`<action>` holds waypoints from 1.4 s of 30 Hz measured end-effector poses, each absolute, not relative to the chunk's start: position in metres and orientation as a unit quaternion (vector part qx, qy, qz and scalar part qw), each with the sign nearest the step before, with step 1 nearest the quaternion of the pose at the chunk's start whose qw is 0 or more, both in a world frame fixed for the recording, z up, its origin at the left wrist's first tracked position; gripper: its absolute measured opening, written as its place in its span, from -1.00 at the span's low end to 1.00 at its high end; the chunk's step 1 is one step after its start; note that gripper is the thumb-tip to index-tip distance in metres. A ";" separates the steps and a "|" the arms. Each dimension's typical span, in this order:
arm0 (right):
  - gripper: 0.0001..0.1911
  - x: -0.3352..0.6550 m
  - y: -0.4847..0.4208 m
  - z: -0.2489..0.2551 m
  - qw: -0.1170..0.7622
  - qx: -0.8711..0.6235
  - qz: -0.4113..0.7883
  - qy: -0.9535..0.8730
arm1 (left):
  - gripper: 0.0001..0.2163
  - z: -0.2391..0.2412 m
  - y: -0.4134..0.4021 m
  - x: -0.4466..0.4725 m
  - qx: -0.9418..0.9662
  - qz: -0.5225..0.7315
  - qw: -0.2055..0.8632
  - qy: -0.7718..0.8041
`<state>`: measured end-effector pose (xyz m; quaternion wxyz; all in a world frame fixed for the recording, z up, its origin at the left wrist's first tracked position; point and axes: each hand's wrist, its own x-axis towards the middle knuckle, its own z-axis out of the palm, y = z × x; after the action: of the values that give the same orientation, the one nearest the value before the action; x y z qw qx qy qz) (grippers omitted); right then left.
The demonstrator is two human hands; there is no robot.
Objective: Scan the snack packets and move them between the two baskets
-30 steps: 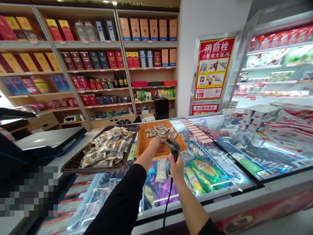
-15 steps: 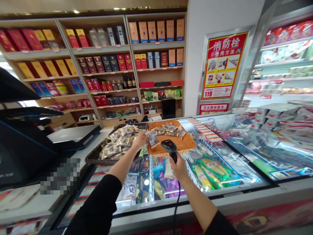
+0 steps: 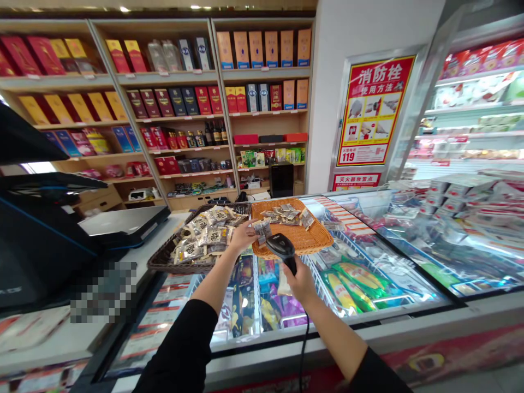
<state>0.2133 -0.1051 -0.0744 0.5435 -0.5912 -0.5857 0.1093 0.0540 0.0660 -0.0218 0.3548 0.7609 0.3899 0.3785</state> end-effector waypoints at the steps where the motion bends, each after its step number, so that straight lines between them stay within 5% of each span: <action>1: -0.68 0.213 -0.105 -0.075 0.544 -0.591 0.110 -0.585 | -0.54 -0.022 0.066 0.055 0.770 0.354 0.358 0.394; 5: -0.70 0.213 -0.104 -0.076 0.554 -0.590 0.121 -0.575 | -0.76 -0.022 0.065 0.059 0.794 0.288 0.352 0.404; 27: -0.74 0.210 -0.100 -0.085 0.609 -0.560 0.156 -0.539 | -0.83 -0.013 0.052 0.060 0.795 0.282 0.331 0.422; 35: -0.71 0.216 -0.097 -0.087 0.661 -0.530 0.214 -0.486 | -0.73 0.018 0.029 0.020 0.716 0.477 -0.007 0.509; 42: -0.68 0.214 -0.097 -0.083 0.664 -0.528 0.234 -0.475 | -0.61 0.031 0.027 -0.023 0.733 0.266 -0.072 0.622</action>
<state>0.2135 -0.0974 -0.0834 0.6642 -0.5275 -0.4749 0.2344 -0.0234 0.0268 0.0307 -0.0717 0.7330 0.6220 0.2660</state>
